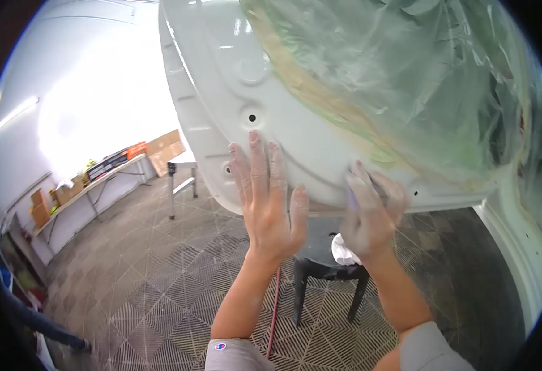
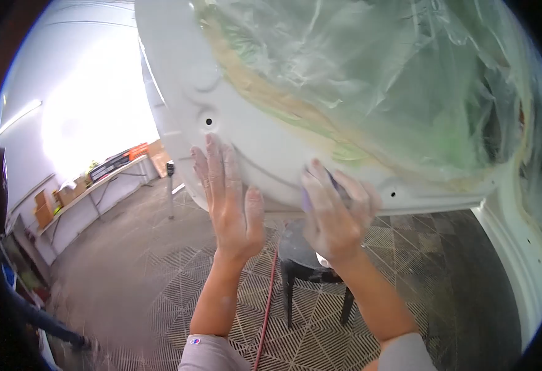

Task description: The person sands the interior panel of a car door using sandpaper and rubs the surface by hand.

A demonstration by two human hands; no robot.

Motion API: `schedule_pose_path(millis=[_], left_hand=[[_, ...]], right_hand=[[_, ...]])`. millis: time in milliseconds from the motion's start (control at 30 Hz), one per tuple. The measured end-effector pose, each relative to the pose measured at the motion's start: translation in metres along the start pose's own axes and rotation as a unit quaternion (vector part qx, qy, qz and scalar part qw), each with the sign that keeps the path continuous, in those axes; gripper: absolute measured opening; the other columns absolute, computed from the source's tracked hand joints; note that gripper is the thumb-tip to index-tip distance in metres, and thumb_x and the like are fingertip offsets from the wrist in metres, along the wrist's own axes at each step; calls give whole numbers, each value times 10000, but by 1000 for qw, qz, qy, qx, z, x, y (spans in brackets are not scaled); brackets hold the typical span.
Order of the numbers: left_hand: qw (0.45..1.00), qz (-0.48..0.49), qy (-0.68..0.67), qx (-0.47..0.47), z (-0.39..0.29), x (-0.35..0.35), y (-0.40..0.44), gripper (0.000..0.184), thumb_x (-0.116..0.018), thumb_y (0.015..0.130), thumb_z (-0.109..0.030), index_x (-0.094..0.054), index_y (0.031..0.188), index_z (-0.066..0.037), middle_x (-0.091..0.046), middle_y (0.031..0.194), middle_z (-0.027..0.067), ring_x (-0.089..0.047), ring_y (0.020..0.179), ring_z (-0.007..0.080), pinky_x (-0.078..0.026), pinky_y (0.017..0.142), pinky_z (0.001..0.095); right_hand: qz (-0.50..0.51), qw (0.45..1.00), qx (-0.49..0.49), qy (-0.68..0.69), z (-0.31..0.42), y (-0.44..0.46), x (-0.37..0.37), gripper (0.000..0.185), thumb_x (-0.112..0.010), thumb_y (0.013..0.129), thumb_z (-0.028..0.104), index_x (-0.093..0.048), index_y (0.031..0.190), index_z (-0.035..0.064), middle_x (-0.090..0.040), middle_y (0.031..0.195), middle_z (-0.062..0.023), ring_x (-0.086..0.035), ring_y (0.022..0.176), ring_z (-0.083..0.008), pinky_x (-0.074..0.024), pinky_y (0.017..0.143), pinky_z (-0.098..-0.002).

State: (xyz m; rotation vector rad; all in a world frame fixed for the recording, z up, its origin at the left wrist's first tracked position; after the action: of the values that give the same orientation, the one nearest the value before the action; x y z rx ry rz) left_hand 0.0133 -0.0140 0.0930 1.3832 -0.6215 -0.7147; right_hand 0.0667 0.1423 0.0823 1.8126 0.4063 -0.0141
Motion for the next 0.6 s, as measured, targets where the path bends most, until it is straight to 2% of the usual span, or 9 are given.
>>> schedule_pose_path(millis=[33,100,167,233,300,400,467,533,600], left_hand=[[999,5,36,4,-2,-3,0,660,-557,927,-226,-396,1495,69,-245,1612,317,-163,1473,594,-116,1189,655],[996,8,89,3,-10,-10,1,681,-579,916,-241,-396,1504,51,-242,1615,313,-162,1470,601,-107,1191,654],[989,32,141,-3,-27,-26,-3,703,-556,935,-256,-339,1549,11,-207,1640,282,-125,1515,521,-62,1188,666],[985,86,142,-44,-57,-51,-17,732,-574,928,-291,-333,1551,8,-207,1640,281,-144,1513,514,-72,1187,667],[978,139,137,-79,-75,-67,-23,762,-591,920,-326,-327,1553,5,-207,1640,280,-163,1511,507,-83,1186,669],[974,153,148,-78,-84,-72,-14,798,-595,915,-374,-313,1555,9,-221,1639,269,-201,1507,487,-110,1186,663],[973,92,211,-15,-62,-55,17,762,-560,945,-399,-339,1540,22,-226,1640,254,-240,1502,452,-157,1194,626],[966,81,243,-14,-47,-43,44,740,-537,964,-378,-326,1540,35,-209,1645,255,-214,1510,452,-142,1203,612],[960,72,272,-12,-34,-31,62,717,-515,982,-357,-314,1539,47,-191,1649,255,-187,1518,452,-127,1212,599]], right_hand=[[-8,1000,-2,18,-8,-5,2,270,-674,868,125,-692,1133,76,-736,1202,-71,-622,1060,-239,-461,918,-398],[-79,983,-5,166,-25,-13,8,264,-637,898,67,-631,1156,12,-733,1157,-171,-640,1000,-288,-518,856,-404],[-88,974,-29,204,-35,-22,23,260,-598,927,46,-585,1179,-18,-724,1136,-213,-646,967,-307,-535,826,-407],[-86,965,-56,241,-49,-31,38,256,-560,956,24,-539,1201,-48,-715,1115,-255,-652,933,-326,-552,797,-410],[-10,952,-39,304,-58,-37,38,281,-370,1009,-45,-408,1277,-119,-603,1178,-358,-669,1016,-384,-620,910,-427],[8,947,-36,319,-74,-51,40,281,-352,1025,-14,-382,1284,-121,-609,1139,-353,-681,980,-380,-638,866,-417],[-10,934,-79,349,-81,-65,36,311,-351,1041,20,-347,1317,-124,-618,1134,-335,-691,937,-350,-634,844,-394],[-69,915,-197,344,-95,-77,35,344,-373,1048,39,-318,1347,-122,-622,1132,-326,-695,909,-316,-626,793,-377],[-68,893,-236,378,-95,-75,31,382,-396,1048,44,-287,1382,-105,-632,1118,-310,-688,851,-267,-599,733,-345]])
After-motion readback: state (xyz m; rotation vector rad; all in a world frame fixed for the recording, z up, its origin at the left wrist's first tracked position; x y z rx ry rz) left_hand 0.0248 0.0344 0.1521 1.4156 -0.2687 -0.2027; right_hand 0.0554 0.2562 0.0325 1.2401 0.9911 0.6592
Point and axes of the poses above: each hand's wrist, its own y-axis towards the middle knuckle, its own x-axis out of the back of the hand, z = x × y, the point moved 6 cm from there along y, towards the middle knuckle
